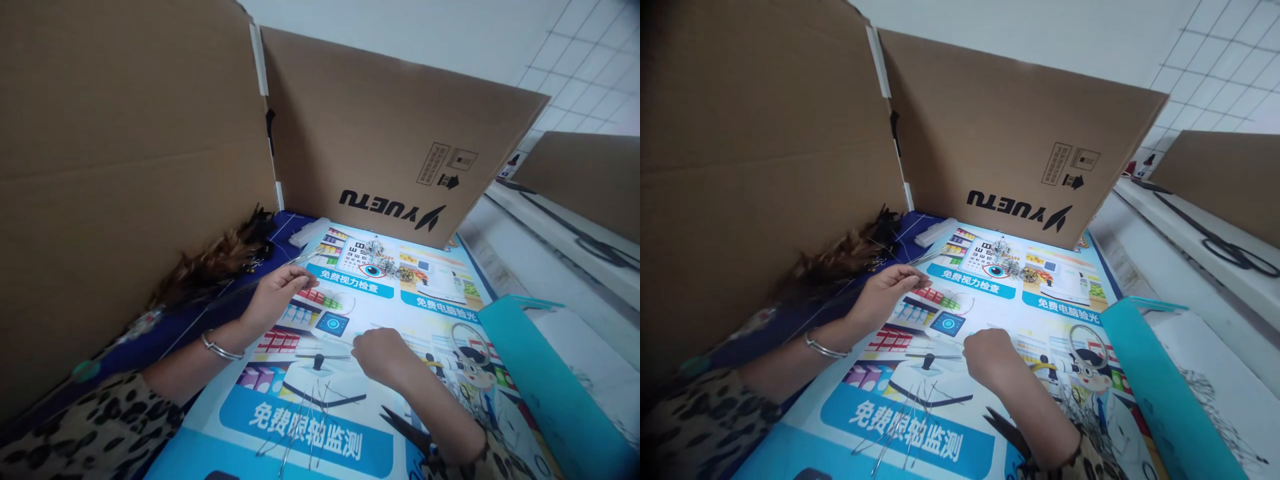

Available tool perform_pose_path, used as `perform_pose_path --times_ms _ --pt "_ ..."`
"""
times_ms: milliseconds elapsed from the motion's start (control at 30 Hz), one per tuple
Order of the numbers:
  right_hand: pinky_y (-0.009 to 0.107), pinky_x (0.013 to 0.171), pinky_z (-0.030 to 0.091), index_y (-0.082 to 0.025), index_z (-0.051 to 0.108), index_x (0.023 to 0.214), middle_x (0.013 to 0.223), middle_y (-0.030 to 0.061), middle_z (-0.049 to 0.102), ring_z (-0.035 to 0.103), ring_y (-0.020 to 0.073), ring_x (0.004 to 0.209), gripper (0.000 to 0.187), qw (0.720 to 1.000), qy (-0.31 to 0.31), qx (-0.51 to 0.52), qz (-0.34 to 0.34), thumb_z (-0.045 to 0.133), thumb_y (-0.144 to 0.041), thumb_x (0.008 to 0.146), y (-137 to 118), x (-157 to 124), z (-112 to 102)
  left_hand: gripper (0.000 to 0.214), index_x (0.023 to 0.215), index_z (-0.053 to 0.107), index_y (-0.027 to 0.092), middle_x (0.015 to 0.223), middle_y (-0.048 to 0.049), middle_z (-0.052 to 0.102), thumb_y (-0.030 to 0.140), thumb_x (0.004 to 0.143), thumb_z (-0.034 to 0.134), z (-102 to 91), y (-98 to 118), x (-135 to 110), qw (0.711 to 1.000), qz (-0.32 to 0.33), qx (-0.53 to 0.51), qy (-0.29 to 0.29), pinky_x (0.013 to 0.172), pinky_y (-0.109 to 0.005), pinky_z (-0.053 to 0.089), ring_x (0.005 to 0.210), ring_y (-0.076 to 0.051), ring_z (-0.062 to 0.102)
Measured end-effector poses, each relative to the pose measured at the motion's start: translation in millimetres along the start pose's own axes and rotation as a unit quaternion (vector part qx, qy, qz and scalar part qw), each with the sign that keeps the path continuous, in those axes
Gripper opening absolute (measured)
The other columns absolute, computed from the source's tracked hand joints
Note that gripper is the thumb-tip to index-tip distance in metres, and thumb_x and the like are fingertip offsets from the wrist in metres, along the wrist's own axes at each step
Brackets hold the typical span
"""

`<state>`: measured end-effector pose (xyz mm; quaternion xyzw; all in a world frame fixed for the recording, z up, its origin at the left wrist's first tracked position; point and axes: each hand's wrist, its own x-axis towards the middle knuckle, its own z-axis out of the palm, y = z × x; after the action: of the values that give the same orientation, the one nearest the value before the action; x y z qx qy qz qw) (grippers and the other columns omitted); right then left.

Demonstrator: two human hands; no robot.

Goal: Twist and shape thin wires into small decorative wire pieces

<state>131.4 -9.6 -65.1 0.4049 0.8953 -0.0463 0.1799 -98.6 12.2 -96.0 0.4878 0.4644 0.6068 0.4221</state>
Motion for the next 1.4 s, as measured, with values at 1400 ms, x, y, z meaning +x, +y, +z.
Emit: perform_pose_path --times_ms 1400 --pt "0.031 0.058 0.046 -0.016 0.064 0.080 0.077 0.0086 0.068 0.065 0.0225 0.070 0.022 0.993 0.076 -0.055 -0.068 0.044 -0.026 0.086 -26.6 -13.1 -5.2 0.027 0.090 0.066 0.019 0.082 -0.0025 0.065 0.038 0.084 0.047 -24.5 -10.4 8.6 0.938 0.091 0.297 -0.154 0.069 -0.026 0.046 0.074 -0.016 0.058"
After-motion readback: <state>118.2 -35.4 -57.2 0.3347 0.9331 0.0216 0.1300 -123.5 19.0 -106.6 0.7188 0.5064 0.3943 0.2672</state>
